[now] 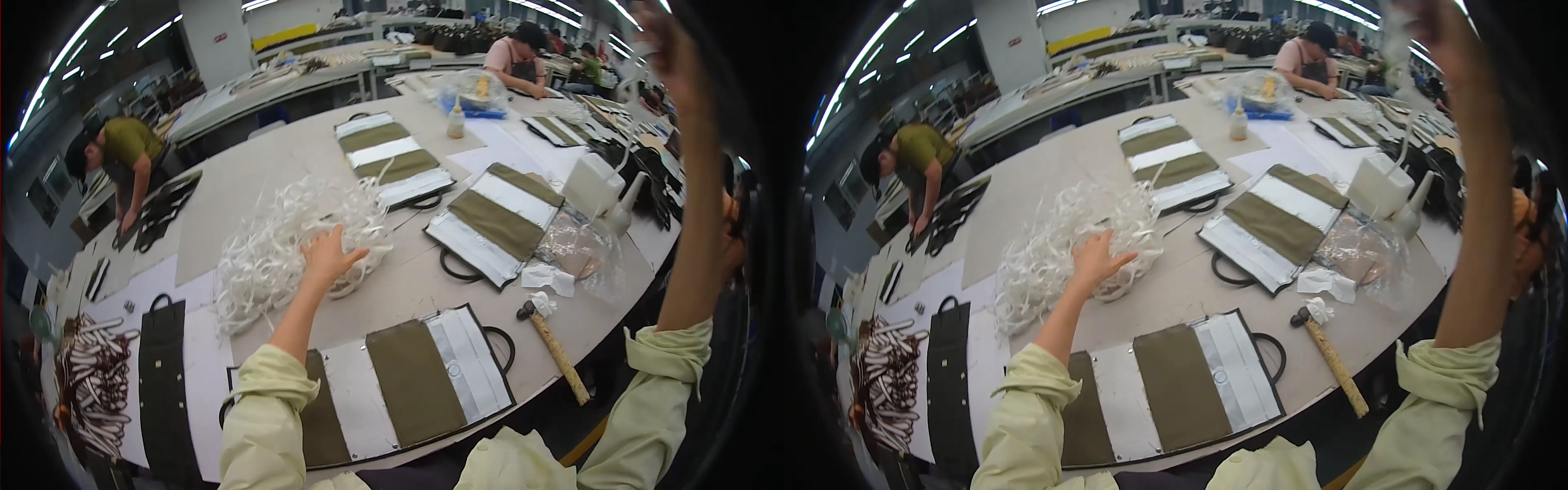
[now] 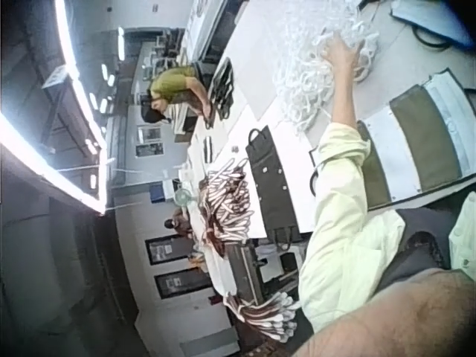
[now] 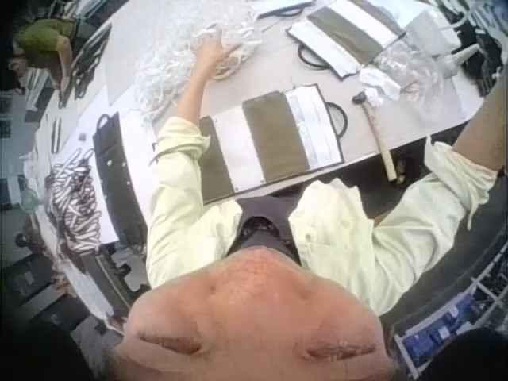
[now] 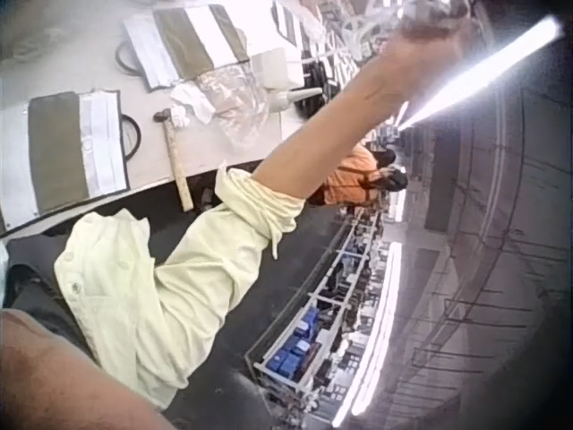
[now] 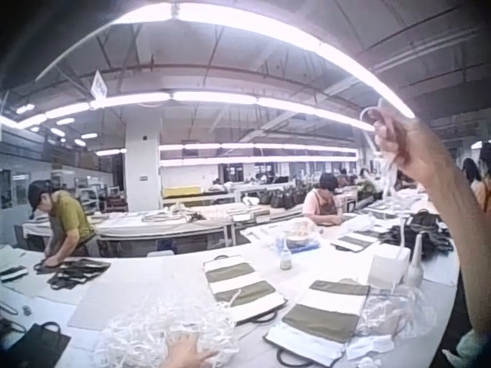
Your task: Assembling and finishing parts of a leather or canvas bag by applying strips and using a hammer.
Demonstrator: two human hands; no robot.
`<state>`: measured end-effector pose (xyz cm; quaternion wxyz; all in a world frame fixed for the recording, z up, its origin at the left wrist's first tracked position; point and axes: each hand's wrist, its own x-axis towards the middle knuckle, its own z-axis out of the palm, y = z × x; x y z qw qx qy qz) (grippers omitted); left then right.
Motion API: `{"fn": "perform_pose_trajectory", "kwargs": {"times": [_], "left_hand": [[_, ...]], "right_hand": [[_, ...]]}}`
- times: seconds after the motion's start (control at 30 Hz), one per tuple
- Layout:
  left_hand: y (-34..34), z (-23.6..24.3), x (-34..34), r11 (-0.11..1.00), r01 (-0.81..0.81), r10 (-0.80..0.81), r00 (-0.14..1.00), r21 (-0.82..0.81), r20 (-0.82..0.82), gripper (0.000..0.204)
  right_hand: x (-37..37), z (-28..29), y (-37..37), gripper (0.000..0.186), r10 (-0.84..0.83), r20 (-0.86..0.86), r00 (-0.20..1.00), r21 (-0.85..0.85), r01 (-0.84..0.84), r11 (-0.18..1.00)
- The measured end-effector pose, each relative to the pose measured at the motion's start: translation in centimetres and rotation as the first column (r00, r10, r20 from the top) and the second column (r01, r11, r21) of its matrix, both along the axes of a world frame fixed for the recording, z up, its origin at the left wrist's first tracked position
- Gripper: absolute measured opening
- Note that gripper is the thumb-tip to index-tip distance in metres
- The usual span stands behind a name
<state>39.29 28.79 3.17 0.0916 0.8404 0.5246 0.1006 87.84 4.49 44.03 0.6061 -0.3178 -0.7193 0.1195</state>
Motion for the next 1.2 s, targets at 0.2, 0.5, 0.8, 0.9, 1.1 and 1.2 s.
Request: {"fn": "perform_pose_trajectory", "kwargs": {"times": [0.2,0.5,0.8,0.9,1.1,1.2], "left_hand": [[-5.5,14.0,-0.2,0.946,0.293,-0.267,0.471,0.137,0.841,0.051],[-9.3,24.1,-2.6,0.778,0.613,-0.196,0.024,0.14,0.98,0.037],[-5.1,23.4,-12.0,0.631,0.771,0.205,-0.269,0.083,0.941,0.029],[-4.3,23.3,-14.1,0.608,0.761,0.256,-0.457,0.225,0.852,0.025],[-2.7,22.7,-19.9,0.733,0.665,0.285,-0.494,0.145,0.821,0.022],[-1.7,22.1,-22.6,0.747,0.644,0.321,-0.565,0.163,0.76,0.019]], "right_hand": [[-21.6,-7.6,6.2,0.046,0.269,-0.224,0.937,-0.326,-0.332,0.885],[-30.2,-11.4,12.2,0.037,0.406,-0.194,0.893,-0.446,-0.449,0.774],[-32.5,-16.9,16.5,0.029,0.564,-0.085,0.821,-0.606,-0.492,0.625],[-32.3,-20.4,19.5,0.018,0.453,0.1,0.886,-0.521,-0.341,0.783],[-33.1,-23.0,19.3,0.037,0.363,0.089,0.927,-0.534,-0.264,0.803],[-33.9,-21.1,17.5,0.034,0.34,0.225,0.913,-0.634,-0.128,0.762]]}}
